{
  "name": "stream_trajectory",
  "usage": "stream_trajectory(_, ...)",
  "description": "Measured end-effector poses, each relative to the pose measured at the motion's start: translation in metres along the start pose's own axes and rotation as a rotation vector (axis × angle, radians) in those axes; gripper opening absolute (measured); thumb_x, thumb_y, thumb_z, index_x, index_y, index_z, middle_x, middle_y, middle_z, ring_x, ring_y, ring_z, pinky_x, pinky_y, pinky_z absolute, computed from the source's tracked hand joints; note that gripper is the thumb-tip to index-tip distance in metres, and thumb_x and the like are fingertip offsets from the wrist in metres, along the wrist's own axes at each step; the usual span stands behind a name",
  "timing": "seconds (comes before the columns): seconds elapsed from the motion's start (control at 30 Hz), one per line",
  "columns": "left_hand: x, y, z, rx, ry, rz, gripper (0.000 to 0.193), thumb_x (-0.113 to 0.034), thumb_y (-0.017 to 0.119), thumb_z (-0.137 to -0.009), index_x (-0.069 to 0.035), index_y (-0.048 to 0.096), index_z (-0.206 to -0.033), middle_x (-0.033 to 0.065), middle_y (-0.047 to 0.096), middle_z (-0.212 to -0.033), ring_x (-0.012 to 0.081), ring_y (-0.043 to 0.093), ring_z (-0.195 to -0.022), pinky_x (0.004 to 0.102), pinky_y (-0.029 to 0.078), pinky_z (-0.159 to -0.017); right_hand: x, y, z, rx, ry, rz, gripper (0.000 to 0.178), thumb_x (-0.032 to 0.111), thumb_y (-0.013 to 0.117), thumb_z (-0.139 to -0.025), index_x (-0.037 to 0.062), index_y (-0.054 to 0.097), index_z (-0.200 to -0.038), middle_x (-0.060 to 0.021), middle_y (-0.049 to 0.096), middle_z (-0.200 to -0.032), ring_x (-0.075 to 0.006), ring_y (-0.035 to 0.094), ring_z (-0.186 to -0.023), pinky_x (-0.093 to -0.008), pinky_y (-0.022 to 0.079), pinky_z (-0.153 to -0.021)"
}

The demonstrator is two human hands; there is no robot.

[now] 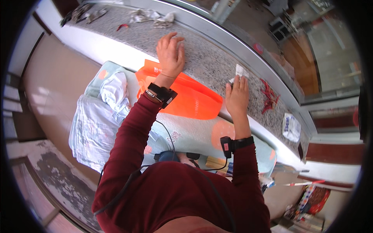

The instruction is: The person cleans a granite countertop and window frame using wet wipes and a cloth. They wipe the frame and surface repeatedly, then move to a nearby table to place the used wipes and cloth.

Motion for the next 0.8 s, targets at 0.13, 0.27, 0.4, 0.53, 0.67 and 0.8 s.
stream_trajectory(0.13,0.061,-0.022,-0.037,-0.037,-0.064,-0.190,0.026,-0.011,0.062,-0.076,-0.016,0.063,-0.102,0.0066,0.060,-0.111,0.0320,0.051,-0.107,0.0417,0.038,-0.089,0.018,-0.003,-0.003,-0.055,-0.020,-0.045,0.057,0.034,0.047,-0.095,-0.0063,0.041,-0.136,-0.0305,0.038,-0.141,-0.0430,0.031,-0.135,-0.0478,0.023,-0.113)
stream_trajectory(0.27,0.189,-0.042,-0.088,0.200,-0.290,-0.783,0.039,-0.017,0.060,-0.071,-0.020,0.068,-0.110,0.0061,0.062,-0.118,0.0306,0.053,-0.112,0.0472,0.041,-0.090,0.016,-0.006,-0.001,-0.054,-0.031,-0.053,0.057,0.033,0.047,-0.096,-0.0060,0.040,-0.136,-0.0305,0.038,-0.141,-0.0427,0.031,-0.135,-0.0485,0.022,-0.113)
stream_trajectory(0.4,0.269,-0.034,-0.087,0.643,-0.347,-0.724,0.024,-0.025,0.060,-0.078,-0.024,0.073,-0.098,0.0053,0.069,-0.104,0.0303,0.063,-0.101,0.0437,0.050,-0.083,0.015,-0.007,-0.002,-0.078,-0.019,-0.067,0.056,0.032,0.047,-0.095,-0.0057,0.040,-0.137,-0.0298,0.039,-0.141,-0.0425,0.032,-0.135,-0.0483,0.021,-0.114)
stream_trajectory(0.53,0.249,-0.042,-0.091,0.635,-0.188,-0.651,0.019,-0.021,0.058,-0.080,-0.024,0.074,-0.090,0.0086,0.070,-0.089,0.0304,0.066,-0.090,0.0417,0.051,-0.076,0.018,-0.005,-0.001,-0.080,-0.007,-0.048,0.057,0.034,0.046,-0.095,-0.0047,0.041,-0.137,-0.0287,0.039,-0.142,-0.0414,0.031,-0.136,-0.0477,0.021,-0.114)
stream_trajectory(0.67,0.143,-0.018,-0.098,0.516,-0.039,-0.209,0.018,-0.005,0.062,-0.082,-0.012,0.072,-0.096,0.0080,0.070,-0.091,0.0243,0.067,-0.082,0.0324,0.053,-0.074,0.016,-0.009,0.000,-0.133,0.018,-0.019,0.058,0.037,0.047,-0.094,-0.0042,0.043,-0.136,-0.0281,0.041,-0.140,-0.0404,0.032,-0.136,-0.0470,0.021,-0.114)
stream_trajectory(0.8,-0.023,0.076,-0.048,0.669,0.129,0.305,0.020,-0.001,0.069,-0.077,-0.007,0.070,-0.097,0.0066,0.070,-0.089,0.0174,0.067,-0.080,0.0273,0.053,-0.073,0.016,-0.017,0.004,-0.231,-0.014,-0.062,0.055,0.035,0.049,-0.094,-0.0034,0.046,-0.133,-0.0272,0.044,-0.137,-0.0392,0.038,-0.132,-0.0454,0.025,-0.113)
Point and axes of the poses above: each hand's wrist, its own z-axis away from the middle knuckle, its own y-axis out of the palm, x = y × z, the point moved 10 cm from there along -z, towards the middle knuckle
